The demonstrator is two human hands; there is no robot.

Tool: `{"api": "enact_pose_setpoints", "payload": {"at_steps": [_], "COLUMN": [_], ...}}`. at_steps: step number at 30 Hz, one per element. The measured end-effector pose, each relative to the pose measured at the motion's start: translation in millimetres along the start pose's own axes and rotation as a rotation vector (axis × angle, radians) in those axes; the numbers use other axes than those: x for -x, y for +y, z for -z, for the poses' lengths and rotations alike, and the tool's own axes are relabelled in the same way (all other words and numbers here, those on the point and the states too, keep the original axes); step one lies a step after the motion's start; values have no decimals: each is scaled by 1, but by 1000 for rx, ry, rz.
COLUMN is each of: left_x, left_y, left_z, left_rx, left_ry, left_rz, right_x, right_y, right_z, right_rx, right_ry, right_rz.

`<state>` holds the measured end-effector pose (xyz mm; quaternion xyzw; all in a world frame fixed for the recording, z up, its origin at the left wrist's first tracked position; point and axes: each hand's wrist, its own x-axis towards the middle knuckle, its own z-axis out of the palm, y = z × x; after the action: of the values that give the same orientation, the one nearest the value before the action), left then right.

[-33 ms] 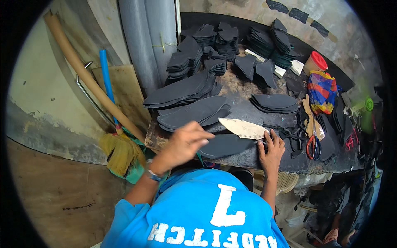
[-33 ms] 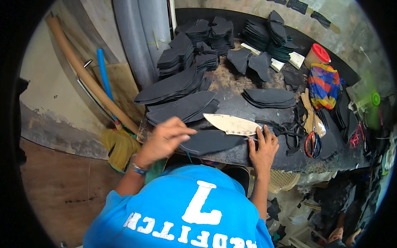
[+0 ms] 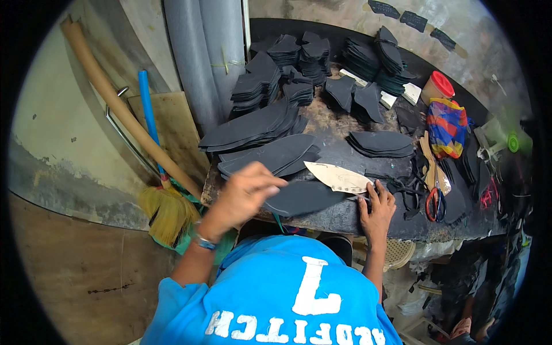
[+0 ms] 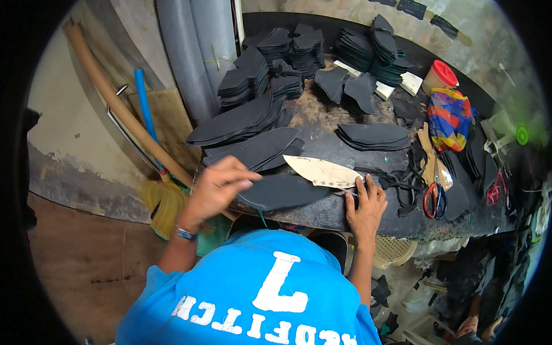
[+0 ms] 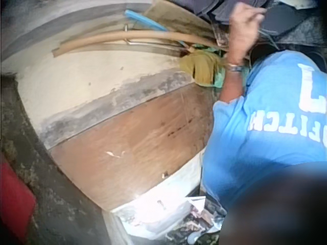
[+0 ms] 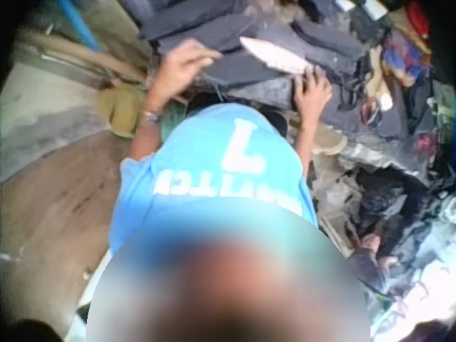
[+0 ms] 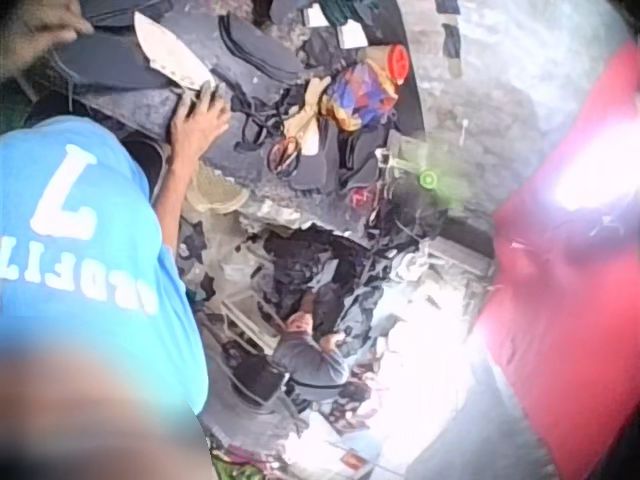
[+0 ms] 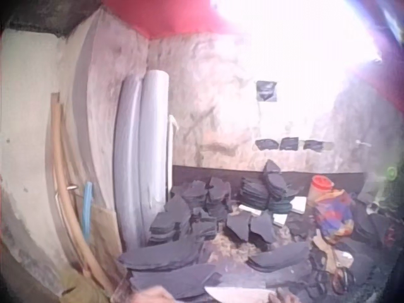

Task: The person places a cardboard template on a black rubber insole and uses a pen to trace its outline. They repeat this process on multiple insoles, stacking the marked pieces on the table.

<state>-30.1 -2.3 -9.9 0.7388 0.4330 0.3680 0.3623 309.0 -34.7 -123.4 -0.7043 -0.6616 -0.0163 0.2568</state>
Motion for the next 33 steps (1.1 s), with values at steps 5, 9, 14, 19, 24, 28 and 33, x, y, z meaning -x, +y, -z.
{"api": "enact_pose_setpoints", "payload": {"at_steps": [5,9,14,19,24,28,33], "left_x": [-14,-34,-62,-144,-210,-227,-226], "left_y": [-17,-34,-36,-36,-41,-50,-59], "left_z": [70,80,41,-67,-165,-189,-194], "left_rx": [18,-261,-903,-635,-667,-760,-809], "left_ry": [206,126,83,-111,-168,-257,-156], "left_rz": [34,204,-34,-424,-330,-211,-315], "right_x": [-4,-3,-3,-5,-5,-3,2], "right_y": [1,1,-2,-6,-2,5,9], "right_z": [-4,-4,-5,-3,2,2,0], "right_rx": [20,-34,-82,-15,-147,-354,-529], "right_ry": [65,92,162,113,152,177,283], "right_rz": [45,58,42,-13,-60,-89,-166]}}
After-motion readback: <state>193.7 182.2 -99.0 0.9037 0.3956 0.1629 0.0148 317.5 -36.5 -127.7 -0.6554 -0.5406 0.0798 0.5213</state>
